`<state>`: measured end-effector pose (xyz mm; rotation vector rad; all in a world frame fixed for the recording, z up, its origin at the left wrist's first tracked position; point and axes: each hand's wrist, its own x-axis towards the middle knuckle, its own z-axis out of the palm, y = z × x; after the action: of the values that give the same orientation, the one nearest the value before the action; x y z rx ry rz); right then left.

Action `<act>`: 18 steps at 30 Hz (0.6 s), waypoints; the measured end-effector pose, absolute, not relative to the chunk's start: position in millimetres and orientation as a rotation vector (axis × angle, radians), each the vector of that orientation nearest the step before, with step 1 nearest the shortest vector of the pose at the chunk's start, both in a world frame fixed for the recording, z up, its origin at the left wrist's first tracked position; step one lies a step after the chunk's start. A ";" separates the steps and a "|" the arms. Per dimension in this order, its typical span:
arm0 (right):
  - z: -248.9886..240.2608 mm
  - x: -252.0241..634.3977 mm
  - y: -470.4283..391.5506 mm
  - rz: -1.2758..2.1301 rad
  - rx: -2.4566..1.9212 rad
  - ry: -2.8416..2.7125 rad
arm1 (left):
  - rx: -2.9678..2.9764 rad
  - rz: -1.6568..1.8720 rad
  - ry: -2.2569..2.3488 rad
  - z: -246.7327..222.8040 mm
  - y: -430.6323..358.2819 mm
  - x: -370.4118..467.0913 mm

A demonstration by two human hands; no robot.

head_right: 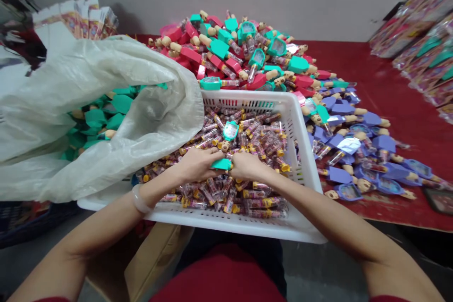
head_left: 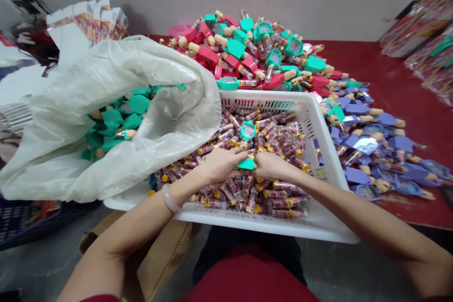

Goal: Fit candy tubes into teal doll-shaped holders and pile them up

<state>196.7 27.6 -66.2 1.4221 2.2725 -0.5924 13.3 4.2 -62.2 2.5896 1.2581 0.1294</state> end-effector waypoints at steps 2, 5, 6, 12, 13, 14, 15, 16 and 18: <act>-66.7 197.9 28.0 -0.429 1.430 2.401 | 2.292 0.153 1.316 -63.0 11.9 7.7; -69.3 200.3 27.1 -0.053 1.328 2.738 | 1.834 0.083 1.108 -58.2 24.7 -3.3; -70.4 201.1 26.6 0.019 1.276 2.806 | 1.753 0.057 1.028 -56.1 27.5 -6.3; -74.9 202.0 25.9 -0.204 1.308 2.653 | 2.124 0.132 1.069 -59.7 22.9 -4.9; -75.0 201.4 26.6 -0.285 1.349 2.589 | 2.266 0.138 1.106 -62.4 21.1 -2.8; -75.1 200.5 27.6 -0.367 1.390 2.531 | 2.402 0.139 1.140 -64.8 19.8 -0.7; -75.3 199.5 28.7 -0.449 1.430 2.486 | 2.520 0.130 1.163 -66.6 19.0 1.2; -75.4 198.5 30.0 -0.533 1.467 2.451 | 2.614 0.114 1.180 -67.6 18.7 2.8; -75.2 197.2 33.4 -0.716 1.516 2.386 | 2.738 0.094 1.240 -66.6 19.0 5.1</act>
<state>197.2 33.4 -75.2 1.5159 2.3856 -0.7164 5.1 19.0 -66.6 2.7382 1.2401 0.0942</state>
